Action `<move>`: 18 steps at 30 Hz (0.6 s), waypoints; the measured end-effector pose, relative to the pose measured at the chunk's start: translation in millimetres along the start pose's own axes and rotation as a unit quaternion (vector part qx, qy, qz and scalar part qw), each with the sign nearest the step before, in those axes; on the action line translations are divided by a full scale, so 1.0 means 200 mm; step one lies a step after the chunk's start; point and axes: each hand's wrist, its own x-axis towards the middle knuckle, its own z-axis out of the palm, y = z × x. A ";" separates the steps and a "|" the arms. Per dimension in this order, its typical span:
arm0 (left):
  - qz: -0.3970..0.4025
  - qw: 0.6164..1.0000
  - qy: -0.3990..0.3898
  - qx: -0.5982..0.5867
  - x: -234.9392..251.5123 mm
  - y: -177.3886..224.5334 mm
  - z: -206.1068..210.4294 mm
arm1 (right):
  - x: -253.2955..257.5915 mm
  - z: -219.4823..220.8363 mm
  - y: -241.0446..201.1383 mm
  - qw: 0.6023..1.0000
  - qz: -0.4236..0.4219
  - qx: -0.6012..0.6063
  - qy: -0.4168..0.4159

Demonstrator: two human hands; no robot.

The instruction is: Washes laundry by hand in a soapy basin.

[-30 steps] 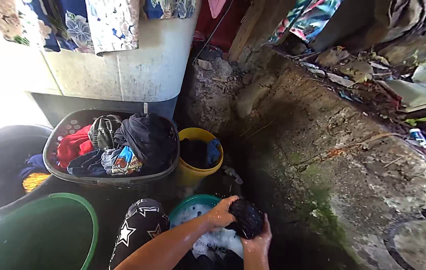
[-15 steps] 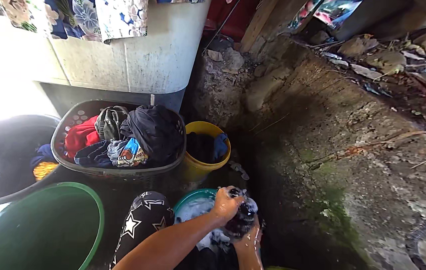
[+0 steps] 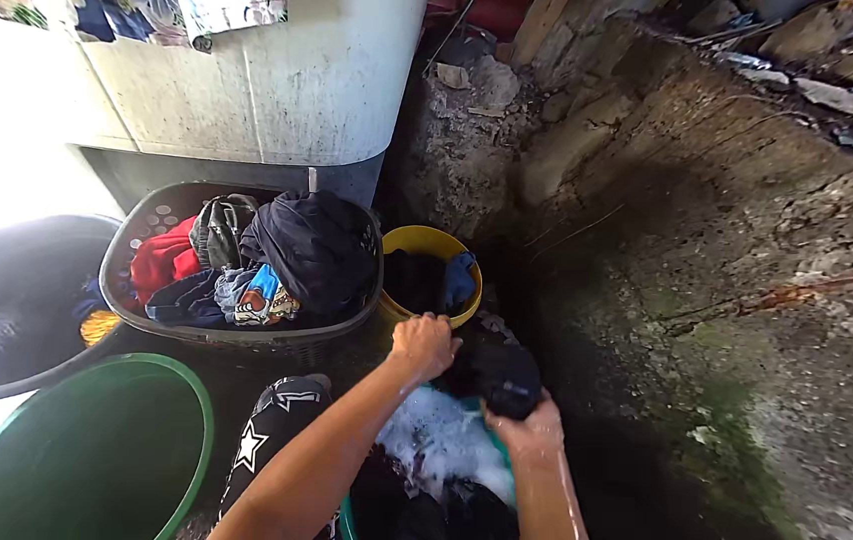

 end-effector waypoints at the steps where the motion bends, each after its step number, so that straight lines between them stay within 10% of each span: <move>1: -0.008 1.000 0.002 0.002 -0.01 -0.02 -0.05 | 0.01 0.10 -0.05 1.000 -0.017 0.021 -0.009; 6: -0.002 1.000 -0.020 0.019 -0.05 -0.10 -0.11 | 0.26 0.39 -0.18 0.979 -0.102 0.060 -0.167; 9: -0.002 0.996 -0.070 0.050 -0.05 -0.09 -0.08 | 0.55 0.26 -0.05 0.962 -0.130 -0.213 -0.111; 14: 0.031 0.986 -0.149 0.073 -0.06 -0.04 -0.03 | 0.90 -0.48 0.37 0.685 -0.071 -0.715 -0.119; 18: 0.068 0.965 -0.235 0.098 -0.05 -0.05 0.03 | 1.07 -0.94 0.51 0.625 0.068 -0.778 -0.007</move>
